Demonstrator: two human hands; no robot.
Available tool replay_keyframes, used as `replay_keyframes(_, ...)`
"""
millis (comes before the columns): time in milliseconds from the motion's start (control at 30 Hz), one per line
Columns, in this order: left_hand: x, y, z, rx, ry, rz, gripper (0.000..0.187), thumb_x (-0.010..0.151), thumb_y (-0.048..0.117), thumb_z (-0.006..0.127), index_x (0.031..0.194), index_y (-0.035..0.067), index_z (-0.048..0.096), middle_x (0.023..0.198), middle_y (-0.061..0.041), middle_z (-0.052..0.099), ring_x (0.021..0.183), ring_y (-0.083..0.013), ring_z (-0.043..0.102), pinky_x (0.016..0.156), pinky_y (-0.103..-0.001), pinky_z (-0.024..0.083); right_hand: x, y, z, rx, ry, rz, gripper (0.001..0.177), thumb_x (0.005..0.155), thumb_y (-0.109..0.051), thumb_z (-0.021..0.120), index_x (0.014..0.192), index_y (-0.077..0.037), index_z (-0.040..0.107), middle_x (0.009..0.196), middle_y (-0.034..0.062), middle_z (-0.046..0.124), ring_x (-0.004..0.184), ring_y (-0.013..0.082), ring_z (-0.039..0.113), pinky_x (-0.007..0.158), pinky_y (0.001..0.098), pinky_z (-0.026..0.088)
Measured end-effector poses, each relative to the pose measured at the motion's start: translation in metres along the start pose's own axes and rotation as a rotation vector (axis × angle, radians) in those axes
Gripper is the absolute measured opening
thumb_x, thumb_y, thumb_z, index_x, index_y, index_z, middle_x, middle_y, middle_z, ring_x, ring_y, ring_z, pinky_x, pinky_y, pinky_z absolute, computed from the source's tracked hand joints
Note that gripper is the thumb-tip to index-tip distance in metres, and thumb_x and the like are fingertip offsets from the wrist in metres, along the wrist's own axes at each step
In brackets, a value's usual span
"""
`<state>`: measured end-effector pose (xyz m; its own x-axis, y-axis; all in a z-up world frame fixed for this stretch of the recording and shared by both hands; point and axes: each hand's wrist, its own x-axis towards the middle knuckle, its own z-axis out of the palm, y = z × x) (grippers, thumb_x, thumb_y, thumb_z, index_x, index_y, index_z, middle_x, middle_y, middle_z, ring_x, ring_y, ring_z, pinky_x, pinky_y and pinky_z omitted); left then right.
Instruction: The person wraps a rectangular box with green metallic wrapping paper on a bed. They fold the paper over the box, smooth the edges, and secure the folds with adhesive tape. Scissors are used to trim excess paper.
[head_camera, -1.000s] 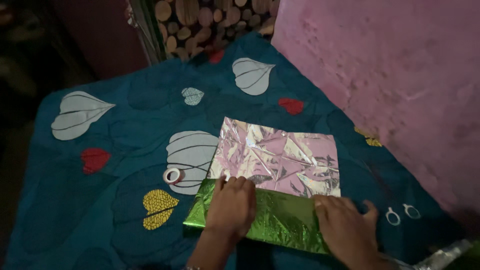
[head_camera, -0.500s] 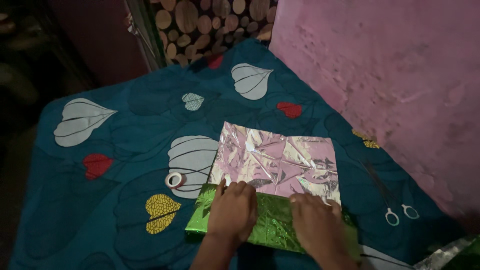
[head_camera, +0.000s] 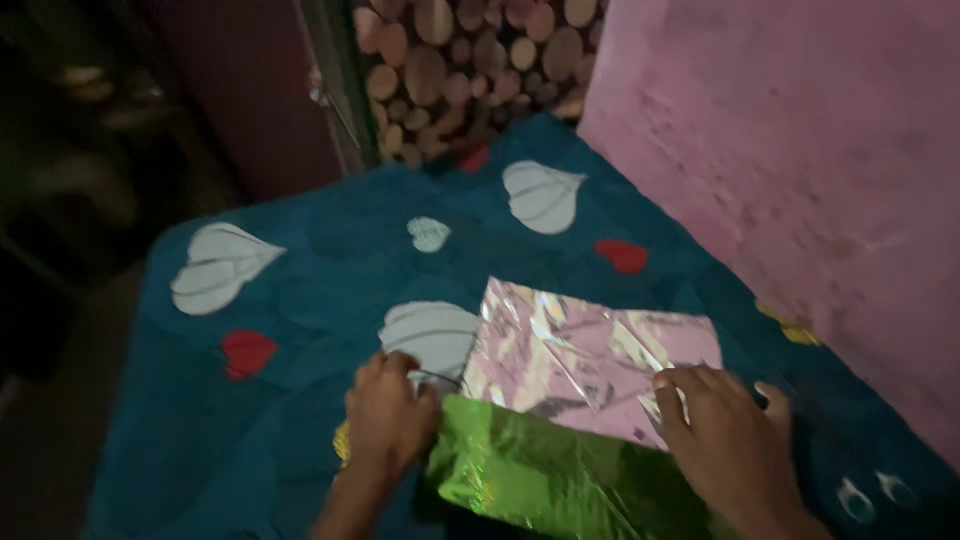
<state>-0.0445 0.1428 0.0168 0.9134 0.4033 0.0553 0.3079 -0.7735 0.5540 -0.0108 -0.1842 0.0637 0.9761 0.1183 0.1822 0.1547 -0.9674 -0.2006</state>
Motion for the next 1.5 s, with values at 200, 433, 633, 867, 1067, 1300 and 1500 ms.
replay_keyframes(200,0.008,-0.045,-0.022,0.236,-0.276,-0.087,0.061,0.072,0.027,0.083,0.128,0.026,0.06,0.13,-0.008,0.051,0.131,-0.0326,0.044,0.104,-0.053,0.042,0.038,-0.061,-0.017,-0.002,0.073,-0.183,0.031,0.093,-0.039,0.055,0.106,-0.019,0.075,0.108,0.0012,0.074,0.115,0.0208,0.063,0.105,0.0539,0.033)
replay_keyframes(433,0.02,-0.053,-0.008,0.198,-0.176,-0.063,0.029,0.088,0.04,0.074,0.107,0.018,0.076,0.125,-0.01,0.059,0.119,-0.0323,0.058,0.095,-0.047,0.052,0.048,-0.09,-0.016,0.047,0.076,-0.267,0.032,0.089,-0.038,0.06,0.105,-0.017,0.077,0.103,0.0053,0.075,0.108,0.0243,0.064,0.101,0.0539,0.034)
replay_keyframes(633,0.016,-0.037,-0.003,-0.576,-0.303,-0.059,0.028,0.09,0.031,0.075,0.101,0.005,0.077,0.089,-0.01,0.08,0.08,-0.0201,0.075,0.069,-0.036,0.057,0.054,-0.069,0.001,0.342,-0.26,0.007,0.032,0.099,-0.033,0.06,0.121,-0.017,0.078,0.099,0.0106,0.076,0.091,0.0291,0.07,0.085,0.0454,0.051)
replay_keyframes(867,-0.019,0.013,0.021,-0.854,-0.532,0.352,0.015,0.092,0.006,0.072,0.107,0.004,0.071,0.101,-0.01,0.072,0.097,-0.0183,0.067,0.087,-0.032,0.053,0.035,-0.011,0.049,1.019,-0.538,0.064,0.047,0.1,-0.035,0.05,0.123,-0.003,0.074,0.105,0.0108,0.081,0.096,0.0191,0.075,0.085,0.0351,0.058)
replay_keyframes(1067,-0.044,0.071,0.011,-0.37,-0.213,0.656,0.033,0.076,0.013,0.085,0.106,0.02,0.074,0.126,0.006,0.069,0.143,-0.0397,0.026,0.108,-0.062,0.009,0.002,0.03,0.051,1.127,-0.541,0.106,0.05,0.099,-0.035,0.05,0.124,0.002,0.075,0.109,0.0105,0.083,0.102,0.0189,0.077,0.092,0.0331,0.059)
replay_keyframes(1300,-0.055,0.124,0.009,-0.263,-0.427,0.501,0.028,0.08,0.014,0.08,0.103,0.03,0.076,0.123,0.011,0.065,0.139,-0.0315,0.03,0.111,-0.055,0.012,-0.024,0.056,0.063,1.455,-0.482,0.343,0.047,0.098,-0.027,0.056,0.131,0.004,0.071,0.112,0.0147,0.077,0.094,0.0195,0.071,0.088,0.0351,0.057)
replay_keyframes(1500,-0.056,0.137,0.029,-0.29,-0.338,0.612,0.024,0.08,0.013,0.077,0.101,0.024,0.072,0.114,0.009,0.071,0.132,-0.0314,0.04,0.108,-0.054,0.019,-0.025,0.062,0.065,1.472,-0.333,0.474,0.039,0.093,-0.016,0.063,0.122,0.008,0.072,0.11,0.0158,0.079,0.093,0.0212,0.076,0.086,0.0345,0.06)
